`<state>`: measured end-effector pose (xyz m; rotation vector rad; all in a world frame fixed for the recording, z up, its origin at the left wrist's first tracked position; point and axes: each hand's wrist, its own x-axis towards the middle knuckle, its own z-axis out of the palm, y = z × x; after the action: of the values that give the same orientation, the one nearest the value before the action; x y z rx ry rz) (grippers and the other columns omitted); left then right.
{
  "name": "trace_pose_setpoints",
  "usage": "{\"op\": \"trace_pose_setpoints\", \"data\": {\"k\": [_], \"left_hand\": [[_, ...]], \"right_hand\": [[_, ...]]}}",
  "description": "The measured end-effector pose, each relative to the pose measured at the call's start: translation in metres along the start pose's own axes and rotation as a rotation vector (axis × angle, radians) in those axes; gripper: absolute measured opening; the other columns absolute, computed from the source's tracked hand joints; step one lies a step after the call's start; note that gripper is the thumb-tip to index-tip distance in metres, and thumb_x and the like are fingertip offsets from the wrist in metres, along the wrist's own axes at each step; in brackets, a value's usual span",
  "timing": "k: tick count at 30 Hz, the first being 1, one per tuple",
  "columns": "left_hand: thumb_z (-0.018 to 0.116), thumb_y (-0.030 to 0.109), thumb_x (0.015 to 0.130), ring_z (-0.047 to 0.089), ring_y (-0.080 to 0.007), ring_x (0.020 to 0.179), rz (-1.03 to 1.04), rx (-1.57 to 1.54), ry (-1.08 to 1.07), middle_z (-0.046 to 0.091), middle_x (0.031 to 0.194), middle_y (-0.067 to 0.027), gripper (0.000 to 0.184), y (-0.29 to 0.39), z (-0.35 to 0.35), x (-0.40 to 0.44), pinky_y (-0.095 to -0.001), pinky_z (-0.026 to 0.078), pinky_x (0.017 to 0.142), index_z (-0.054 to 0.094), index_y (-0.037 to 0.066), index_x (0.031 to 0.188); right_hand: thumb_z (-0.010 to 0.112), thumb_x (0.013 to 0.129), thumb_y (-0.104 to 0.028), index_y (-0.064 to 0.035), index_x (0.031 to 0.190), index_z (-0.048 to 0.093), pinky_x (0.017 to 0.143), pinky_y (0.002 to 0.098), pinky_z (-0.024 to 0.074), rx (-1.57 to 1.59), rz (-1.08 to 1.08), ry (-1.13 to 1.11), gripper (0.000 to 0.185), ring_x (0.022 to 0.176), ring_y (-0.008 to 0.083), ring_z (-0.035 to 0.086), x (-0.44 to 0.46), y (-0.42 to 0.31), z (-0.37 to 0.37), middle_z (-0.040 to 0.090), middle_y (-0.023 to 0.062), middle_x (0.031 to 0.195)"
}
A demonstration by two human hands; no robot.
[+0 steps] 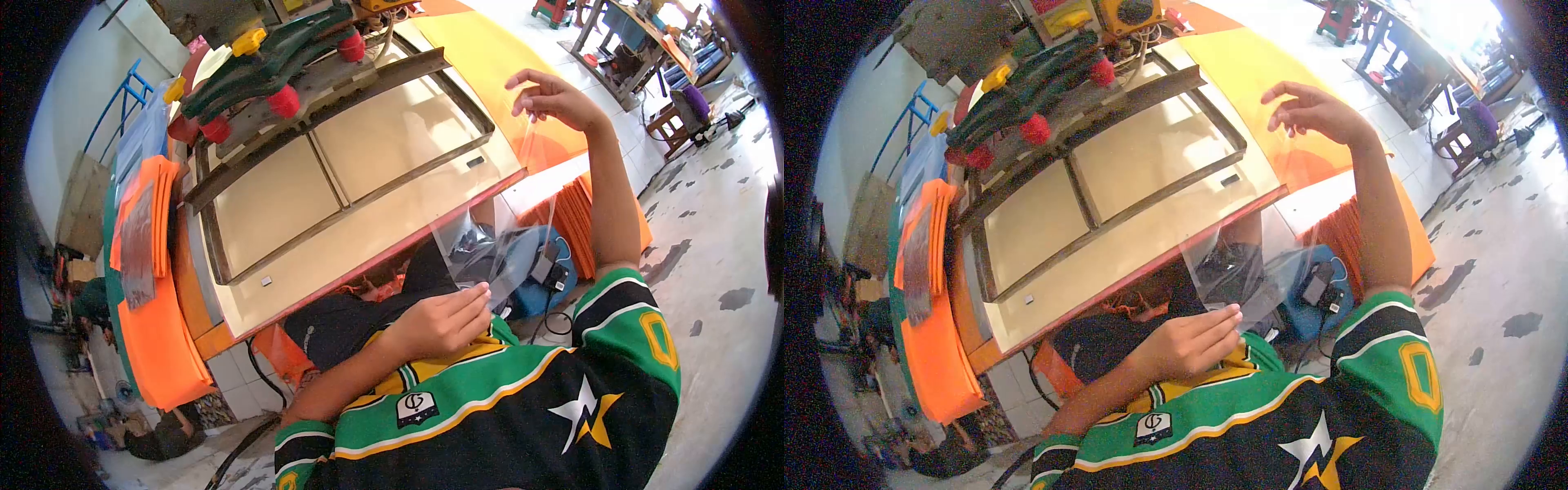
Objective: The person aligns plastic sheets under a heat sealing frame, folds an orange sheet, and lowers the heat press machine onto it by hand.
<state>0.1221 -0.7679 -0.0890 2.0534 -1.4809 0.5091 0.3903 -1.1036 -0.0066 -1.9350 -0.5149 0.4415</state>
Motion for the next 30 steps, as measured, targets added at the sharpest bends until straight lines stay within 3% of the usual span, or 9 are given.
{"op": "trace_pose_setpoints", "data": {"k": [4,8,11,14,18,21,25,27,30], "left_hand": [[0.066,0.013,0.084,0.069,-0.0335,0.121,-0.088,-0.055,0.003,0.072,0.119,-0.0207,0.027,-0.006,-0.003,-0.004,-0.0395,0.06,0.096,0.068,-0.004,0.105],[0.065,0.011,0.085,0.068,-0.0345,0.122,-0.111,-0.125,0.007,0.071,0.12,-0.0213,0.027,-0.008,-0.004,-0.008,-0.0403,0.06,0.096,0.067,-0.004,0.106],[0.066,0.012,0.085,0.068,-0.0341,0.122,-0.137,-0.155,0.023,0.072,0.12,-0.0206,0.027,-0.005,-0.004,-0.009,-0.0405,0.061,0.095,0.068,-0.004,0.106],[0.066,0.012,0.087,0.068,-0.0338,0.122,-0.189,-0.153,0.034,0.072,0.12,-0.0199,0.025,-0.007,-0.004,-0.013,-0.0405,0.061,0.095,0.068,-0.003,0.106],[0.067,0.012,0.088,0.069,-0.0334,0.121,-0.179,-0.135,0.046,0.073,0.119,-0.0192,0.023,-0.01,-0.001,-0.014,-0.0406,0.061,0.093,0.068,-0.002,0.106],[0.068,0.011,0.088,0.07,-0.0328,0.12,-0.186,-0.145,0.053,0.073,0.119,-0.0186,0.022,-0.01,-0.001,-0.014,-0.0405,0.062,0.093,0.068,-0.002,0.106],[0.068,0.01,0.089,0.07,-0.0326,0.12,-0.196,-0.146,0.075,0.073,0.118,-0.0179,0.019,-0.009,0.002,-0.014,-0.0401,0.062,0.093,0.068,-0.002,0.104],[0.068,0.01,0.089,0.07,-0.0326,0.12,-0.196,-0.152,0.075,0.073,0.118,-0.0178,0.018,-0.01,0.002,-0.015,-0.0401,0.062,0.093,0.068,-0.002,0.104],[0.068,0.008,0.09,0.07,-0.033,0.12,-0.192,-0.154,0.077,0.073,0.118,-0.0179,0.017,-0.01,0.002,-0.014,-0.0404,0.062,0.093,0.067,-0.002,0.104]], "right_hand": [[0.066,0.097,-0.019,-0.011,0.135,0.06,0.066,0.0215,0.046,-0.042,0.045,0.007,0.039,0.076,0.0062,0.063,0.021,0.004,0.0,0.075,0.002,0.097],[0.07,0.09,-0.019,-0.0061,0.125,0.065,0.07,0.0267,0.052,-0.185,0.275,0.123,0.038,0.08,0.0129,0.068,0.04,0.018,0.0,0.074,0.0089,0.097],[0.069,0.092,-0.019,-0.0048,0.124,0.067,0.084,0.0353,0.0562,-0.798,0.018,0.516,0.036,0.09,0.0203,0.07,0.07,0.046,-0.001,0.074,0.0135,0.102],[0.072,0.093,-0.017,-0.0096,0.125,0.07,0.085,0.036,0.0557,-0.632,-0.276,0.3,0.033,0.091,0.0199,0.069,0.101,0.037,0.013,0.074,0.009,0.104],[0.074,0.093,-0.013,-0.0114,0.127,0.071,0.086,0.0363,0.0534,-0.576,-0.333,0.108,0.034,0.091,0.0203,0.064,0.147,0.053,0.024,0.071,0.0066,0.104],[0.069,0.093,-0.005,-0.0103,0.133,0.067,0.083,0.0338,0.0486,-0.638,-0.316,0.013,0.04,0.09,0.0192,0.058,0.172,0.065,0.02,0.064,0.0064,0.118],[0.068,0.094,-0.006,-0.0103,0.132,0.067,0.086,0.035,0.0489,-0.637,-0.367,0.049,0.039,0.094,0.0217,0.059,0.169,0.064,0.025,0.064,0.0089,0.116],[0.067,0.099,-0.012,-0.0076,0.124,0.07,0.087,0.0394,0.0493,-0.582,-0.454,0.081,0.026,0.096,0.0239,0.061,0.167,0.067,0.026,0.064,0.0102,0.102],[0.066,0.098,-0.011,-0.0086,0.129,0.068,0.088,0.0353,0.049,-0.626,-0.445,0.095,0.031,0.095,0.0245,0.061,0.167,0.064,0.026,0.065,0.0112,0.109]]}}
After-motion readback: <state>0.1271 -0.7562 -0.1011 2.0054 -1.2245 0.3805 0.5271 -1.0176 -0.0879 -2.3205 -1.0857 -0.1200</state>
